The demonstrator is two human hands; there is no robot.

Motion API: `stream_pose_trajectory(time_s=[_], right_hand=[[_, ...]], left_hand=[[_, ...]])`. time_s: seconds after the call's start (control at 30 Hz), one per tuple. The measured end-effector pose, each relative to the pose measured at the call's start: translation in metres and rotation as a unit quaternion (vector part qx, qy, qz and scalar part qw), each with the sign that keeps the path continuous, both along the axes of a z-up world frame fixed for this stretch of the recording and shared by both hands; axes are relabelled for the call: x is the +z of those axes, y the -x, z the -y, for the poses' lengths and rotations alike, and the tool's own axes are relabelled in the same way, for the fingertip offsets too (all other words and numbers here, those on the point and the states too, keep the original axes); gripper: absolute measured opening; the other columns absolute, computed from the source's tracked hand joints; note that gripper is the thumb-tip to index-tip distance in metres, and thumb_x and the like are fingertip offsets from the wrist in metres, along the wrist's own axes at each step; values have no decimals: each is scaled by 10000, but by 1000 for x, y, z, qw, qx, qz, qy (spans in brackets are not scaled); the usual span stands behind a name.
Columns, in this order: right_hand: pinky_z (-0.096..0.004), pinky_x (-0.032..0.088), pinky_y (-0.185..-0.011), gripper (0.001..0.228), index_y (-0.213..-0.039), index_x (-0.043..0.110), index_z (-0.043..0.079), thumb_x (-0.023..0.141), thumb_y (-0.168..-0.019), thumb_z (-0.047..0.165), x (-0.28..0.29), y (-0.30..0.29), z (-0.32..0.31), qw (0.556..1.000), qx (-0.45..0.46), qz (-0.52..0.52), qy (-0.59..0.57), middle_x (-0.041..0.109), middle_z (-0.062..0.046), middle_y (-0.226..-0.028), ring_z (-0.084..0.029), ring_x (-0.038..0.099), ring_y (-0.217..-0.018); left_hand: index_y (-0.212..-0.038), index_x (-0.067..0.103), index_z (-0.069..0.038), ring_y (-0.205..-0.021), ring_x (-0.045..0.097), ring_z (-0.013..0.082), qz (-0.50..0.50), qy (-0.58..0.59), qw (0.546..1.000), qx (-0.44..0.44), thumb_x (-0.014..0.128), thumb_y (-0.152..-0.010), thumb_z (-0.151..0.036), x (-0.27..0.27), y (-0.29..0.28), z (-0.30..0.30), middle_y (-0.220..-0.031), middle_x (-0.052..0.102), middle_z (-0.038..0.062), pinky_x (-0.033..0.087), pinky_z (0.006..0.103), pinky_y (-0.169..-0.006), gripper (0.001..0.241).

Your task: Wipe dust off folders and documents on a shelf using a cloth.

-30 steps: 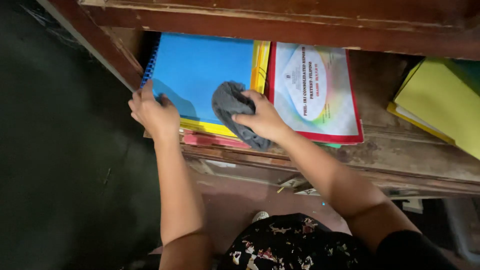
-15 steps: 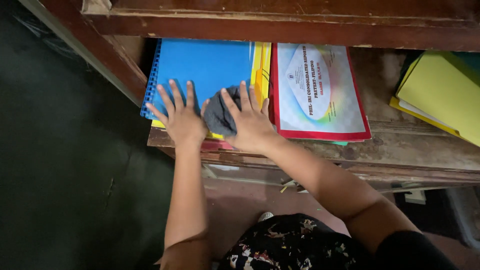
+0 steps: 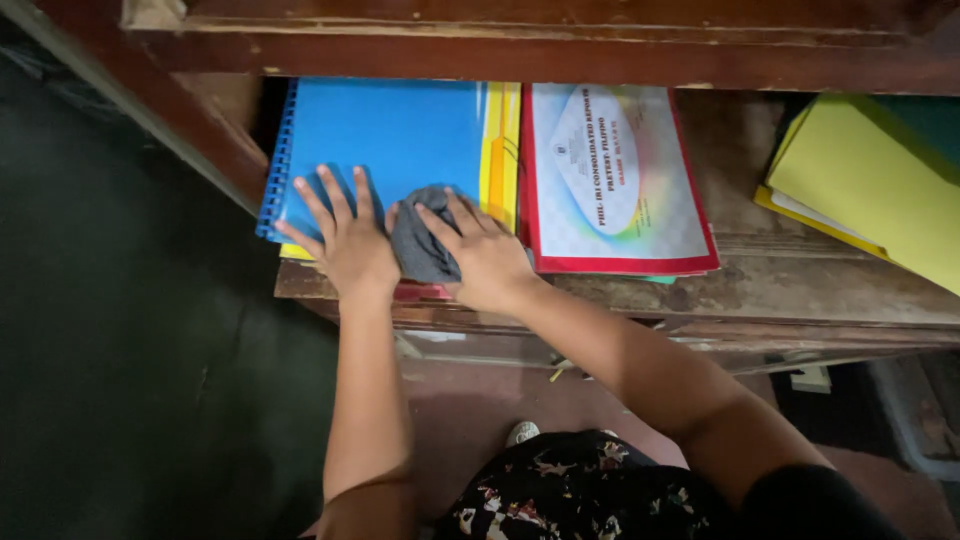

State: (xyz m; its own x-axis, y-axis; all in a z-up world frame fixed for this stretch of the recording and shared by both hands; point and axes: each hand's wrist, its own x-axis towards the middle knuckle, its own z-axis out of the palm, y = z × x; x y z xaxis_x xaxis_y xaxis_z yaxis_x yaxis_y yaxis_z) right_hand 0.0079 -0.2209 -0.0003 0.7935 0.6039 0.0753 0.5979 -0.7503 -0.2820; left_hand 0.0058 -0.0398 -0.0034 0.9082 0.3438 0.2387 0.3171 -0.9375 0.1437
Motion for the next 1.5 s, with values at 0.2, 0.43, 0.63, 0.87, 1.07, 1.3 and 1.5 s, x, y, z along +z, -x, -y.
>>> stream_pose_trajectory(time_s=[0.2,0.43,0.63,0.87,1.07,1.3,1.5], right_hand=[[-488,490,-1070,1085,-1590,391,359,885,-632,234,-26,10,58,988,-22,92,-126,469,-103,-1572,-360,567,-1339],[-473,494,-1037,944,-1531,517,309,791,-647,120,-6,29,173,969,-125,149,-153,513,-177,-1530,-412,615,-1257],[-498,449,-1120,1070,-1568,482,272,857,-583,86,-35,45,304,940,-270,151,-146,288,-205,-1665,-447,511,-1375],[-619,480,-1075,1043,-1620,331,141,805,-692,102,-66,79,464,857,-474,39,-199,65,-207,-1703,-578,497,-1312],[-575,474,-1103,899,-1556,457,62,800,-738,201,-101,96,573,793,-554,25,-253,56,-167,-1717,-547,471,-1355],[-510,410,-1159,825,-1400,631,196,903,-640,366,-168,102,664,711,-619,-14,-334,324,-175,-1594,-469,469,-1387],[-415,553,-655,435,-1049,747,60,899,-657,172,-169,101,657,536,-627,-63,-562,689,-157,-846,-285,676,-743]], left_hand=[[-1642,219,-283,-1578,-160,334,-23,36,998,-36,435,-1007,-382,12,29,51,-1747,-3,63,-129,788,-1150,678],[-1610,345,-204,-1581,-59,394,-15,34,990,-135,619,-899,-383,26,40,145,-1726,148,141,-111,796,-1122,783],[-1574,381,-133,-1565,100,406,-23,46,956,-288,660,-907,-310,15,46,272,-1683,242,185,-35,793,-1127,744],[-1596,288,-96,-1588,-17,358,-151,131,861,-467,658,-934,-265,-31,45,444,-1724,37,154,58,694,-1205,776],[-1558,341,-39,-1596,-7,330,-155,124,819,-538,613,-934,-194,-59,35,559,-1726,29,158,62,599,-1255,698],[-1608,303,-85,-1595,57,291,-96,96,816,-561,720,-914,-167,-74,5,643,-1717,142,143,-21,563,-1264,814],[-1440,574,-192,-1526,338,197,-78,62,824,-558,584,-980,-70,-129,-19,657,-1589,466,49,198,452,-1272,476]])
